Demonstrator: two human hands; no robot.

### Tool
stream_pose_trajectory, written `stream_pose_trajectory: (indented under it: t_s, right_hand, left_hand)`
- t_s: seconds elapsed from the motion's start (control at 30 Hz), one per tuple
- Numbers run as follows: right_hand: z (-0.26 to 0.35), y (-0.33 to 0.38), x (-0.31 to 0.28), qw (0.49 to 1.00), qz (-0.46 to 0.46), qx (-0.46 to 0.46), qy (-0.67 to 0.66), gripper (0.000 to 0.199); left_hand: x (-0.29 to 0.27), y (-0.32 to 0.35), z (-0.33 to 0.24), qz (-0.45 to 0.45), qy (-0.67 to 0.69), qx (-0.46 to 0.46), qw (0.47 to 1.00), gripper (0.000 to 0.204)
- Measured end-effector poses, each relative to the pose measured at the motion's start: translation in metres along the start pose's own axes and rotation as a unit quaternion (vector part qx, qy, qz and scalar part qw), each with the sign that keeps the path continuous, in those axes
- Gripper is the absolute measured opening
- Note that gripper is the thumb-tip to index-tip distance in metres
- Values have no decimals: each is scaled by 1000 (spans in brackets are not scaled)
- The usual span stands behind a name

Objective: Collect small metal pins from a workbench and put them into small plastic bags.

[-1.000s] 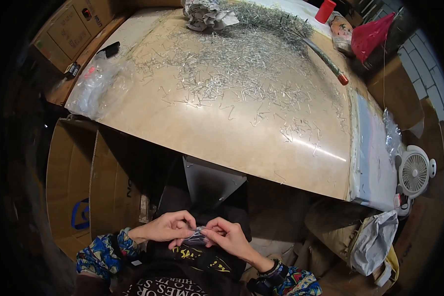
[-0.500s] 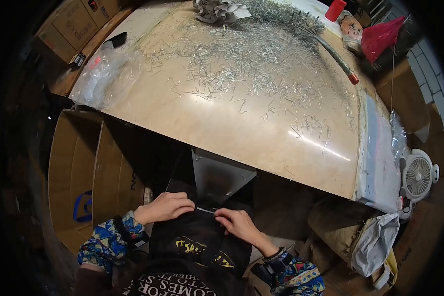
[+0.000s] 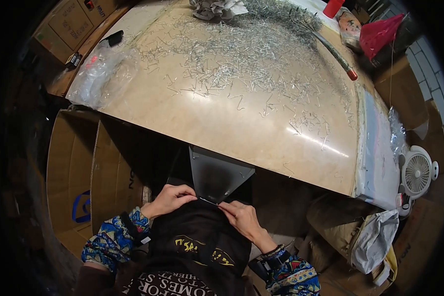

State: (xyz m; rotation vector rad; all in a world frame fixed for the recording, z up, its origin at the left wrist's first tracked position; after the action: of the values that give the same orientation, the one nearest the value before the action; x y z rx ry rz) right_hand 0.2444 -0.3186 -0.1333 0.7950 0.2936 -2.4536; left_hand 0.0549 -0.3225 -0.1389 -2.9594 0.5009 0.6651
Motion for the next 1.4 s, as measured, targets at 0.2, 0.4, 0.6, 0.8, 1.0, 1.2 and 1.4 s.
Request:
stream_pose_trajectory:
  t_s: [0.2, 0.4, 0.6, 0.8, 1.0, 1.2, 1.4]
  right_hand:
    - [23, 2, -33, 997, -68, -25, -11, 16]
    - [101, -86, -106, 915, -198, -221, 272, 35]
    - [69, -224, -106, 879, -158, -164, 419, 29]
    - [40, -193, -133, 948, -128, -121, 264, 28]
    - [31, -178, -153, 958, -161, -121, 203, 32]
    - [54, -191, -141, 898, -202, -167, 354, 29]
    - [-2, -199, -142, 986, -86, 75, -125, 44]
  left_hand:
    - [21, 13, 38, -14, 378, -242, 894, 18]
    - [18, 6, 47, -46, 444, -232, 864, 23]
    - [27, 0, 54, -47, 441, -263, 857, 30]
    - [42, 14, 63, -5, 550, -298, 781, 24]
    - [58, 17, 61, 42, 649, -293, 701, 29]
    - [62, 11, 30, 69, 662, -312, 677, 45]
    - [66, 7, 10, 137, 687, -278, 657, 47]
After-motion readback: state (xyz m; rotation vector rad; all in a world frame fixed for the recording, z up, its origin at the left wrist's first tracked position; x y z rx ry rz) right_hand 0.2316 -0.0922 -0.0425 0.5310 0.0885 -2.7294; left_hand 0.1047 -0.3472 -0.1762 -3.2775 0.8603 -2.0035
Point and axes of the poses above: each hand's wrist, its own y-axis away from the middle knuckle, its own x-axis out of the palm, z = x × y, the point moved 8 cm from there along -y, towards the middle knuckle, and after that the axes turned 1 degree about -z, right-handed, at the moved point
